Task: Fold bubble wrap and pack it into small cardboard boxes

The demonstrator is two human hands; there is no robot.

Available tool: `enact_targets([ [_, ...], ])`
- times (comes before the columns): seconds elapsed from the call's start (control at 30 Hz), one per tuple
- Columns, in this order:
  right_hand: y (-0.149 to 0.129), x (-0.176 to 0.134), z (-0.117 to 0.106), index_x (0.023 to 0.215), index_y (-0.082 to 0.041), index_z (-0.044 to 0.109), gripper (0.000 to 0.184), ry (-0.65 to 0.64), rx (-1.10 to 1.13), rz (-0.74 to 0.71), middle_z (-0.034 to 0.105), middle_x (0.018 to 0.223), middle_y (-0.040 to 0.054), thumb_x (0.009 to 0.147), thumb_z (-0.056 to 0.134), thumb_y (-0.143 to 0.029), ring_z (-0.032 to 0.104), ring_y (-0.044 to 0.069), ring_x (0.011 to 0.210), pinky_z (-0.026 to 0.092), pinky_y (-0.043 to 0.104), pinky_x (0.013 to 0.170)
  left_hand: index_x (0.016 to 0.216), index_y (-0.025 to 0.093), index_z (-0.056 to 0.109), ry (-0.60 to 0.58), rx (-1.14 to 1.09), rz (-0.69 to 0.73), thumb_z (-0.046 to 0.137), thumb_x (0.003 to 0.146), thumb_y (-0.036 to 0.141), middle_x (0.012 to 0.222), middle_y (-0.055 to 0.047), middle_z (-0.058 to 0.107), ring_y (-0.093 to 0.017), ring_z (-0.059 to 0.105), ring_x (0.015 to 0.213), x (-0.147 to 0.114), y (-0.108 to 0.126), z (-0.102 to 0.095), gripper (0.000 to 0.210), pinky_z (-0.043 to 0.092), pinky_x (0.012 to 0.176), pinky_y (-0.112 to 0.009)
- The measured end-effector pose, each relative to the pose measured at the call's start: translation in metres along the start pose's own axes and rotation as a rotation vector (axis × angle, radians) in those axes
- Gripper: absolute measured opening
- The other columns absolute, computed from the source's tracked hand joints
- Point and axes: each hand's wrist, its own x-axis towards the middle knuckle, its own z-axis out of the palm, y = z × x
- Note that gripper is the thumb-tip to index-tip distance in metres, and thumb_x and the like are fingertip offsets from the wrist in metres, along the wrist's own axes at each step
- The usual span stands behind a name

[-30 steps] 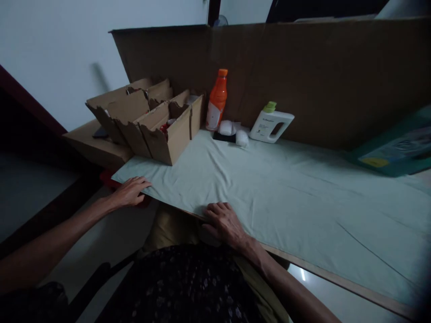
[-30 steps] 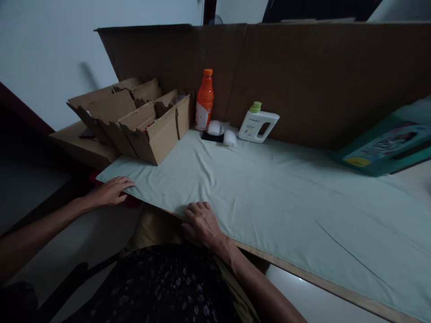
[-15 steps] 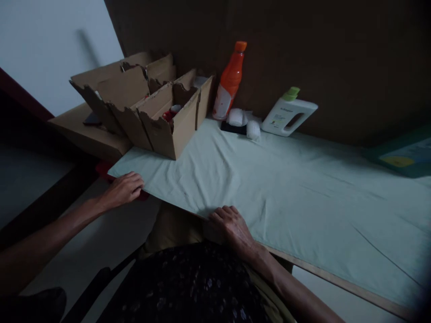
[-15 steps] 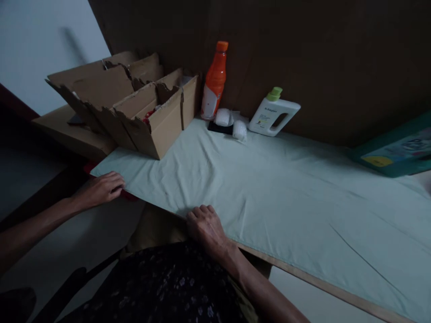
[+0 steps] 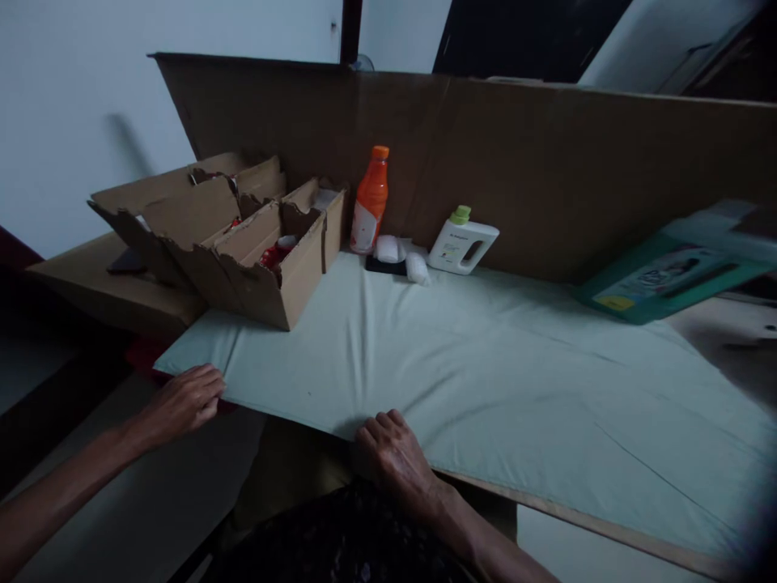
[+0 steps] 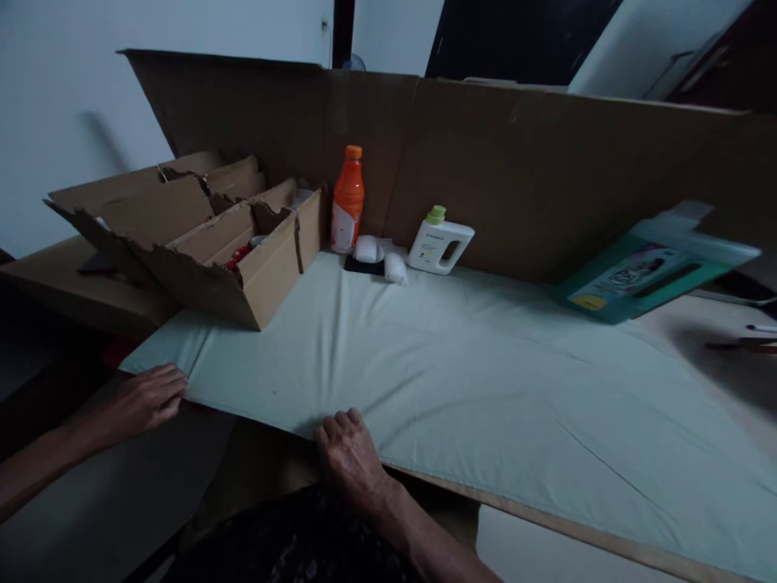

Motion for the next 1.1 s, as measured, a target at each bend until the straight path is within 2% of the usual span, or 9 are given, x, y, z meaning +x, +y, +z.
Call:
enact_targets([
  [0.2,0.0,0.0,0.001,0.077,-0.019,0.054,0.017,0.001,-0.01,-0.056,0.062,0.074,0.0025,0.091,0.062,-0.012,0.048,0.018,0.069,0.028,0.035,0.069,0.07,0.021,0.052,-0.044,0.002,-0.03,0.048,0.079,0.002,0.072,-0.001,0.057,-0.019,0.052,0.072,0.003,0.004,-0.005,0.021,0.041,0.069,-0.031],
  [0.43,0.006,-0.004,0.006,0.075,-0.021,0.051,0.021,0.104,0.082,-0.07,0.061,0.072,0.0021,0.089,0.059,-0.008,0.05,0.019,0.068,0.029,0.035,0.07,0.071,0.02,0.057,-0.12,-0.039,-0.169,0.048,0.08,0.004,0.075,-0.003,0.06,-0.02,0.055,0.077,0.005,0.018,-0.011,0.02,0.044,0.076,-0.033],
  [0.5,0.007,-0.004,0.006,0.076,-0.022,0.053,0.022,0.115,0.115,-0.067,0.061,0.072,0.0018,0.09,0.056,-0.005,0.051,0.02,0.068,0.029,0.035,0.07,0.073,0.02,0.06,-0.069,-0.191,-0.308,0.053,0.083,0.013,0.078,-0.003,0.063,-0.02,0.058,0.081,0.002,0.013,-0.014,0.014,0.046,0.081,-0.034],
  [0.57,0.007,-0.004,0.004,0.076,-0.022,0.054,0.023,0.104,0.152,-0.06,0.061,0.071,0.0014,0.091,0.053,-0.004,0.051,0.02,0.068,0.029,0.035,0.069,0.077,0.021,0.064,0.075,-0.388,-0.631,0.063,0.079,0.024,0.083,-0.003,0.065,-0.02,0.06,0.086,-0.006,0.002,-0.019,0.004,0.047,0.085,-0.034],
  [0.67,0.006,-0.001,-0.002,0.077,-0.023,0.054,0.023,0.063,0.222,-0.037,0.062,0.071,0.0004,0.093,0.053,-0.007,0.052,0.019,0.066,0.031,0.034,0.068,0.088,0.02,0.065,0.329,-0.553,-1.184,0.072,0.067,0.032,0.084,-0.002,0.064,-0.021,0.062,0.087,-0.025,-0.024,-0.024,0.025,0.05,0.086,-0.034],
  [0.73,0.005,0.001,-0.005,0.079,-0.024,0.055,0.021,0.039,0.245,-0.018,0.062,0.072,-0.0003,0.094,0.052,-0.009,0.053,0.019,0.065,0.032,0.033,0.066,0.097,0.019,0.063,0.4,-0.612,-1.368,0.072,0.066,0.034,0.084,-0.003,0.065,-0.022,0.065,0.084,-0.038,-0.041,-0.022,0.036,0.053,0.08,-0.035],
  [0.83,0.006,0.004,-0.006,0.08,-0.024,0.054,0.02,0.018,0.235,-0.014,0.063,0.073,-0.0012,0.093,0.052,-0.008,0.055,0.018,0.064,0.033,0.032,0.066,0.1,0.016,0.061,0.391,-0.801,-1.465,0.072,0.067,0.04,0.082,-0.006,0.068,-0.022,0.069,0.075,-0.048,-0.055,-0.011,0.042,0.057,0.068,-0.036],
  [0.93,0.007,0.005,-0.002,0.08,-0.024,0.053,0.02,0.006,0.213,-0.006,0.063,0.074,-0.0016,0.092,0.054,-0.008,0.056,0.017,0.064,0.035,0.032,0.066,0.086,0.015,0.061,0.366,-0.992,-1.48,0.075,0.066,0.039,0.071,-0.006,0.067,-0.02,0.069,0.066,-0.048,-0.057,0.001,0.034,0.059,0.063,-0.034],
  [1.1,0.006,0.004,0.003,0.08,-0.023,0.052,0.017,0.007,0.195,0.031,0.063,0.072,-0.0023,0.091,0.058,-0.011,0.056,0.016,0.064,0.032,0.032,0.064,0.072,0.018,0.056,0.34,-1.112,-1.494,0.073,0.064,0.032,0.064,-0.004,0.066,-0.02,0.069,0.062,-0.048,-0.058,0.005,0.023,0.059,0.061,-0.032],
])
